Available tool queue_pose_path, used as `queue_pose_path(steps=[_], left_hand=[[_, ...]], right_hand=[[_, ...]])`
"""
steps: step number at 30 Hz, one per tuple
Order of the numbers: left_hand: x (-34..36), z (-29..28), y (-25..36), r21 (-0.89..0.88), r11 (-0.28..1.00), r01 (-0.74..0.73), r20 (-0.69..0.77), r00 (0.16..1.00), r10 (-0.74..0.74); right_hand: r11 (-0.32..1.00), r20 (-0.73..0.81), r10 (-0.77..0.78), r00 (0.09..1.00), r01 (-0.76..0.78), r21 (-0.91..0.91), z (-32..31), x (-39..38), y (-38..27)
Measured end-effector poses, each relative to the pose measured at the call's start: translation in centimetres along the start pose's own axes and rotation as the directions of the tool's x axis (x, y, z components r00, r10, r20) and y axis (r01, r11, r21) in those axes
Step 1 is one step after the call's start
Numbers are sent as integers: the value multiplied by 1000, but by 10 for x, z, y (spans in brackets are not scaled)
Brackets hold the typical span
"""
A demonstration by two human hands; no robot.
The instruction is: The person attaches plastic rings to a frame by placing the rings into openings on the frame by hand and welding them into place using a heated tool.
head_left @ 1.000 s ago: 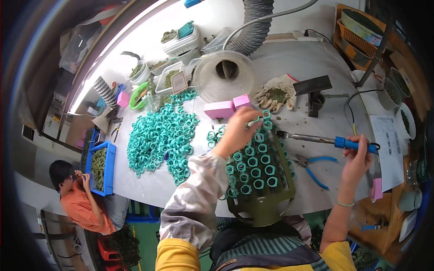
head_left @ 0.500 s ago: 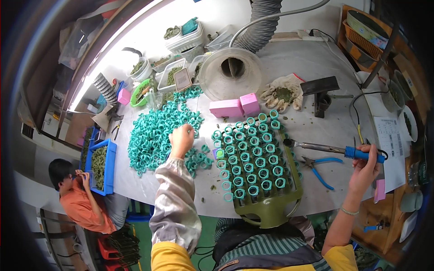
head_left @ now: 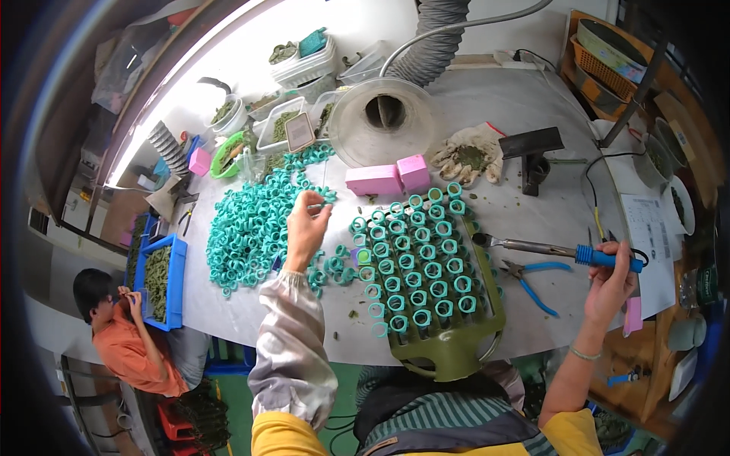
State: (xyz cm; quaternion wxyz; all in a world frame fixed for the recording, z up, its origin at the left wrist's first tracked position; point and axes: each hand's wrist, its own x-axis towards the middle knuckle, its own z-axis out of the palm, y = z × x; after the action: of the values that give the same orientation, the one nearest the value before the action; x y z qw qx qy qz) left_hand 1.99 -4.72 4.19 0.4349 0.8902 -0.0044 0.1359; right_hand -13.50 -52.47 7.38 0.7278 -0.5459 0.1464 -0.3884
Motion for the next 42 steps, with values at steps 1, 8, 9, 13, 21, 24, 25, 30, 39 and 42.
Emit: queue_pose_path(steps=[1,8,9,13,21,24,25,30,39,42], left_hand=[[-8,9,21,-132,991,-18,32,999,22],[-59,91,129,-212,880,-425,333,815,474],[-60,97,137,-180,878,-443,335,812,478],[-61,125,137,-92,873,-478,293,825,483],[-59,138,133,-56,899,-434,363,830,423],[-59,140,129,-53,869,-493,362,801,477],[-59,140,131,-87,856,-510,334,794,507],[-34,98,115,-202,910,-363,161,904,396],[-60,-8,-20,585,747,-315,255,946,200],[-61,-8,-15,416,876,-246,75,969,236]], right_hand=[[1000,18,-2,1000,2,-11,-2,1,0],[1000,68,-5,998,6,-7,5,0,6],[1000,84,-7,996,6,3,7,0,8],[1000,104,-10,994,10,0,12,-2,17],[1000,77,3,997,-3,-3,22,-9,30],[1000,39,-8,999,9,-29,5,-4,18],[1000,27,-18,999,19,-24,5,-3,11],[999,-23,18,1000,-17,29,-7,0,2],[998,-21,58,998,-57,22,-14,-5,-5],[999,9,41,999,-41,-7,-16,-6,-6]])
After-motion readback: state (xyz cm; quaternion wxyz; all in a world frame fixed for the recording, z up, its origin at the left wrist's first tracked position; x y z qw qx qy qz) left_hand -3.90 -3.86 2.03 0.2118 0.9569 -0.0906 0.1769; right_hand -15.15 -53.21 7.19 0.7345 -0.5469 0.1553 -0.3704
